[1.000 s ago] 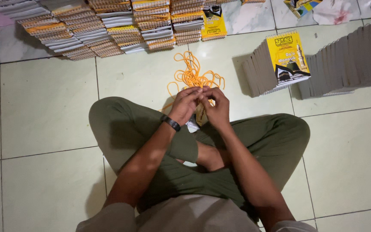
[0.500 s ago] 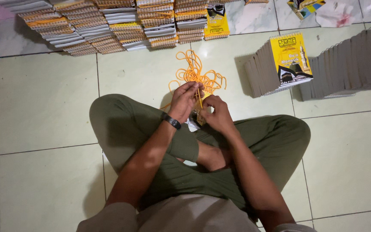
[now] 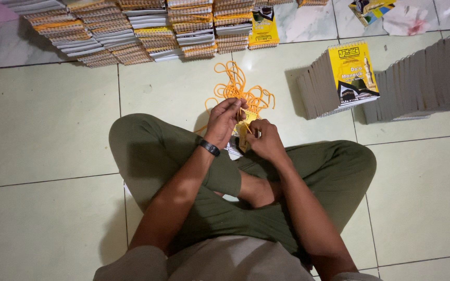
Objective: The person sits on the floor and repeatedly picks up stacks of yellow-covered notebooks. They wrap an orange rubber band around each stack, pull it tight, and tie a knot to secure the bundle before placing it aside.
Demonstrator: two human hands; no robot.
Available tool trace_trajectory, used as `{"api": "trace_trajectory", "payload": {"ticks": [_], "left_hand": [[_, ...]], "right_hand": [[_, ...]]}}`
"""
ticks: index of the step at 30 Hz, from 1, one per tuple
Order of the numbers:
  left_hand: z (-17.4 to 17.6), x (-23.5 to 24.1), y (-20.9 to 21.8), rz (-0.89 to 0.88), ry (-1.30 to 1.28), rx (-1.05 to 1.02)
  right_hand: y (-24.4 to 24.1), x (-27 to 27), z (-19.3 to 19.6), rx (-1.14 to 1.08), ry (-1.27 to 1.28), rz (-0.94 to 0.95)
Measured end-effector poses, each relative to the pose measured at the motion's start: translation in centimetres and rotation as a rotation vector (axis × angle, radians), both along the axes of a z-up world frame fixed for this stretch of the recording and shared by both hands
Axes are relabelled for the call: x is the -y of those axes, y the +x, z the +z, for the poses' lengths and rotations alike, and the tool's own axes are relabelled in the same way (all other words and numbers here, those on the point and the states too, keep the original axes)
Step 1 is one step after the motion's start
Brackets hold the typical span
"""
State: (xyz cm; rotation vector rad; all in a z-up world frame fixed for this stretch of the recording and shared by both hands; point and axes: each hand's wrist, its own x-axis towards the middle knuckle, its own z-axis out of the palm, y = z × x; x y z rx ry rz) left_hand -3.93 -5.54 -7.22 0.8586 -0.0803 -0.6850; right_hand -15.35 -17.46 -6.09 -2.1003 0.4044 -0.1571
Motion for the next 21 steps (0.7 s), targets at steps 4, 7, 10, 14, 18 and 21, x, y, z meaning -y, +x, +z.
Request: {"api": "trace_trajectory", "payload": {"ticks": [4, 7, 10, 14, 18, 21], "left_hand": [[1.3, -0.4, -0.1, 0.001, 0.002, -0.018], [1.4, -0.4, -0.2, -0.007, -0.012, -0.027], [0.8, -0.3, -0.1, -0.016, -0.011, -0.022], [-0.9, 0.1, 0.4, -0.057, 0.054, 0.014], [-1.4, 0.2, -0.5, -0.201, 0.141, 0.105], [-1.8, 0.5, -0.9, -0.278, 0.166, 0.109]], "right_hand": [[0.0, 0.1, 0.2, -0.035, 0.017, -0.008], [-0.1, 0.2, 0.2, -0.075, 0.023, -0.011], [-0.2, 0.1, 1.7, -0.081, 0.034, 0.012], [-0.1, -0.1, 4.8, 0.164, 0.038, 0.022], [0.0, 0.3, 4.8, 0.417, 0.281, -0.032], [0.0, 0.7, 4.1, 0.461, 0.294, -0.025]]}}
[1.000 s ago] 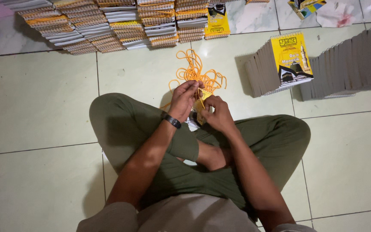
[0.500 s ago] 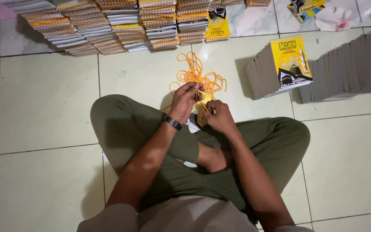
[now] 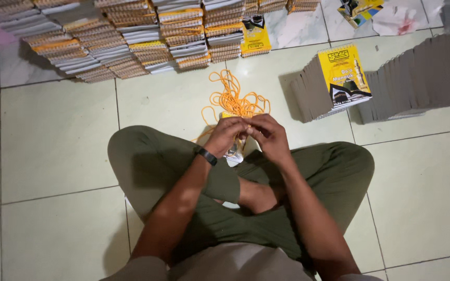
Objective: The person sits on the floor and repeatedly picks up stacks of yellow-covered notebooks. They wrap an orange rubber band around each stack, pull it tight, and tie a knot to secure the bundle before placing it aside.
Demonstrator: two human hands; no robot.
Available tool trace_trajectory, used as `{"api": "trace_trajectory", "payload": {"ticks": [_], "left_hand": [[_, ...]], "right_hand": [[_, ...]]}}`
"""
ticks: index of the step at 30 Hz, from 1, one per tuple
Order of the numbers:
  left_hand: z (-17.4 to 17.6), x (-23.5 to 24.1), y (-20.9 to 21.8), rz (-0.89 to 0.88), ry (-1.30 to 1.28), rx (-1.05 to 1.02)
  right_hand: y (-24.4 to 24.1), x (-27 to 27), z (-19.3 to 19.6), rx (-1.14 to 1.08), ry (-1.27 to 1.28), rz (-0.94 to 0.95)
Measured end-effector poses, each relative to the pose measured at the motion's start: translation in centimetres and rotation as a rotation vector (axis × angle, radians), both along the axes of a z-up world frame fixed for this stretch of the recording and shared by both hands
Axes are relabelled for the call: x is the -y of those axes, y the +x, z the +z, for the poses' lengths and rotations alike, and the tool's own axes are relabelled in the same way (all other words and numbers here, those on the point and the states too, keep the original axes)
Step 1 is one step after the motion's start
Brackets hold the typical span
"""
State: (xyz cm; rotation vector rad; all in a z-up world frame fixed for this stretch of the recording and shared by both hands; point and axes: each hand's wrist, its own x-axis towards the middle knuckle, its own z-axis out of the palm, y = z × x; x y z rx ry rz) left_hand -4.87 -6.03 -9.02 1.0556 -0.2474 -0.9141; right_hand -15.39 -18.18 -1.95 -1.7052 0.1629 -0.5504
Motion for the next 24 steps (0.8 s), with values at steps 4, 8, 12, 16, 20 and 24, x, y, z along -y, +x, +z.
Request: {"api": "trace_trajectory", "payload": {"ticks": [4, 8, 12, 16, 20, 24], "left_hand": [[-0.1, -0.3, 0.1, -0.038, 0.005, -0.001], [1.1, -0.6, -0.1, -0.066, -0.012, -0.012], [1.8, -0.7, -0.9, -0.072, 0.008, 0.005], [2.0, -0.5, -0.3, 0.057, 0.095, 0.405], [5.4, -1.0, -1.6, 0.002, 0.239, 0.452], [4.6, -0.4, -2.7, 0.036, 0.095, 0.049]], "right_hand": [[-0.2, 0.8, -1.2, 0.006, -0.02, 0.003], [-0.3, 1.3, -1.8, -0.022, 0.104, 0.014], [-0.9, 1.6, -1.2, -0.087, -0.005, -0.032], [-0.6, 1.2, -1.7, -0.133, -0.313, -0.171], [-0.4, -0.2, -1.0, -0.051, -0.426, -0.355], [-0.2, -1.3, 0.2, 0.048, -0.548, -0.407]]}}
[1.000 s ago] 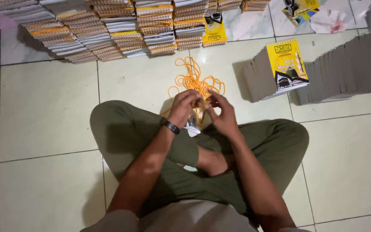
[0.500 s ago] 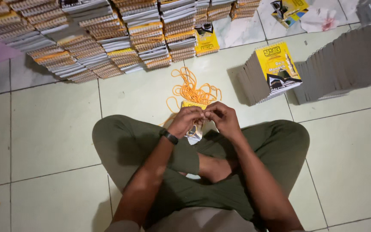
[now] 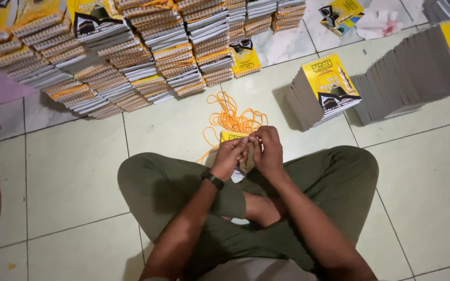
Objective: The person sits on the floor and repeatedly picks up stacks of yellow-covered notebooks. They wrap an orange rubber band around each stack, pull it tight, and tie a knot to secure the bundle before placing it aside.
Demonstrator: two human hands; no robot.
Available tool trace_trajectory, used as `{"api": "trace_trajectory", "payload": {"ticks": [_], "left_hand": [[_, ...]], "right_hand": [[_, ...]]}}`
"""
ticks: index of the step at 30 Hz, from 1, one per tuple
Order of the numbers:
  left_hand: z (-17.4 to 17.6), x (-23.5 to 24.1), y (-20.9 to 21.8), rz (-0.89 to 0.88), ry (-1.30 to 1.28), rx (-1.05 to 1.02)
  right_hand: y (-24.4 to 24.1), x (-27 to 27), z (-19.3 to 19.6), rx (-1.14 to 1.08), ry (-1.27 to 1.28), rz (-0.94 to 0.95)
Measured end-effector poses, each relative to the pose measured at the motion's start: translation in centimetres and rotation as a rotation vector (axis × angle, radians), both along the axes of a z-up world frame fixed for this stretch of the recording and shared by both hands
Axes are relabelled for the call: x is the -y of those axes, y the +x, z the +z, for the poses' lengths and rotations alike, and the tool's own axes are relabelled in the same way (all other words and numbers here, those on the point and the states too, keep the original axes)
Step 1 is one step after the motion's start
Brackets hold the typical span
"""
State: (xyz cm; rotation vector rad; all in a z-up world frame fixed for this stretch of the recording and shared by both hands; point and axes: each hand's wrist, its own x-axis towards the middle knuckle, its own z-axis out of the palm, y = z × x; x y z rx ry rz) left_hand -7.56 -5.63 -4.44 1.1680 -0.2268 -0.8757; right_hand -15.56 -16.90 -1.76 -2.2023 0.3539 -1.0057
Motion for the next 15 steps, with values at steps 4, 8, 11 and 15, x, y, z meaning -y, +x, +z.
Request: {"api": "trace_trajectory", "payload": {"ticks": [4, 8, 11, 15], "left_hand": [[-0.4, -0.1, 1.1, 0.059, -0.095, -0.194], [-0.7, -0.6, 2.3, 0.067, -0.02, -0.192], [-0.3, -1.1, 2.6, 0.037, 0.08, -0.12], [-0.3, -1.8, 2.5, -0.231, 0.141, -0.003]], "right_hand": [[0.0, 0.2, -0.7, -0.001, -0.012, 0.059], [-0.3, 0.0, -0.2, -0.017, 0.104, 0.202], [-0.4, 0.2, 0.1, 0.005, 0.167, 0.283], [-0.4, -0.1, 2.8, -0.04, 0.264, 0.404]]}}
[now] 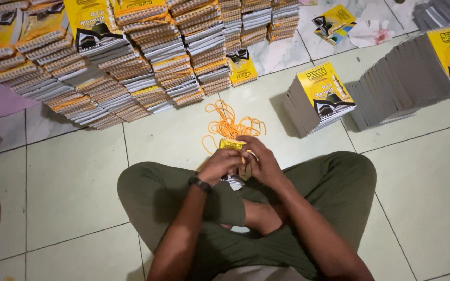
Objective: The person sits on the floor and repeatedly picks up stacks of yellow-covered notebooks. They wrap an orange rubber band around each stack, pull it tight, and tie a knot to secure the bundle before placing it aside.
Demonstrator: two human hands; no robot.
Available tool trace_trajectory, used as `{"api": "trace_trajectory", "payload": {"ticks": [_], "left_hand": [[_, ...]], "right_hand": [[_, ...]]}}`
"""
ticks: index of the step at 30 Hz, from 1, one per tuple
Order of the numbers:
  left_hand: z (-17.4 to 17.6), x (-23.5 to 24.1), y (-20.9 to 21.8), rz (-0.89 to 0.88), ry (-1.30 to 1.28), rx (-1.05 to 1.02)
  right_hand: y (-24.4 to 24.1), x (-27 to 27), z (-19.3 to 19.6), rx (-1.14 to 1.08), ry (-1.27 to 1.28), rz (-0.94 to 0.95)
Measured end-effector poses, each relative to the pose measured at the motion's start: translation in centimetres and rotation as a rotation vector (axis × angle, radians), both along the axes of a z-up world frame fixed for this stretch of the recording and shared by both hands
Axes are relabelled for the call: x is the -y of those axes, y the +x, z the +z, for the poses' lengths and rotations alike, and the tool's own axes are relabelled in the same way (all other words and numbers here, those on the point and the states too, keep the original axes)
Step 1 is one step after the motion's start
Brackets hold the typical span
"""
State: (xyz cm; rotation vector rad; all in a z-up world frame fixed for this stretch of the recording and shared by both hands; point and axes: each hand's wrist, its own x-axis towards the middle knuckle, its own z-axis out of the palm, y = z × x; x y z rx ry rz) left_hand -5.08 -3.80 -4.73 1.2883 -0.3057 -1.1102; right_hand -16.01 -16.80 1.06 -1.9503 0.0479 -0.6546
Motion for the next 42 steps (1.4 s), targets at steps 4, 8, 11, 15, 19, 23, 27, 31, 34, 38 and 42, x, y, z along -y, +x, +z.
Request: {"api": "trace_trajectory", "payload": {"ticks": [4, 8, 11, 15, 19, 23, 27, 31, 34, 38, 42], "left_hand": [[1.1, -0.9, 0.9, -0.072, -0.024, 0.021], [-2.3, -0.7, 1.1, 0.043, 0.045, 0.162], [-0.8, -0.6, 1.6, 0.069, 0.188, 0.405], [0.2, -0.2, 1.3, 0.131, 0.121, 0.662], [1.9, 0.4, 0.1, 0.267, 0.041, 0.924], [1.7, 0.3, 0.4, 0.239, -0.076, 0.928], [2.2, 0.0, 0.0, 0.215, -0.127, 0.95], [2.4, 0.1, -0.2, 0.214, -0.148, 0.943], [2.3, 0.2, -0.4, 0.232, -0.142, 0.946], [1.5, 0.2, -0.4, 0.245, -0.092, 0.883], [1.8, 0.2, -0.4, 0.3, 0.003, 0.809]], "right_hand": [[0.3, -0.8, -2.0, -0.071, 0.052, 0.041], [0.6, -0.7, -3.9, -0.158, -0.019, -0.023], [0.6, -0.7, -4.7, -0.224, -0.068, -0.067], [0.8, -0.6, -5.4, -0.298, 0.032, -0.201], [1.7, -0.2, -7.4, -0.228, 0.575, -0.274], [1.5, 0.1, -7.9, -0.219, 0.947, -0.191], [1.2, 0.4, -6.2, -0.274, 1.076, -0.084], [1.0, 0.5, -5.6, -0.27, 1.133, -0.043], [0.9, 0.8, -6.6, -0.256, 1.129, -0.064], [1.0, 0.8, -7.6, -0.326, 0.938, -0.183], [0.9, 0.5, -5.4, -0.346, 0.771, -0.236]]}}
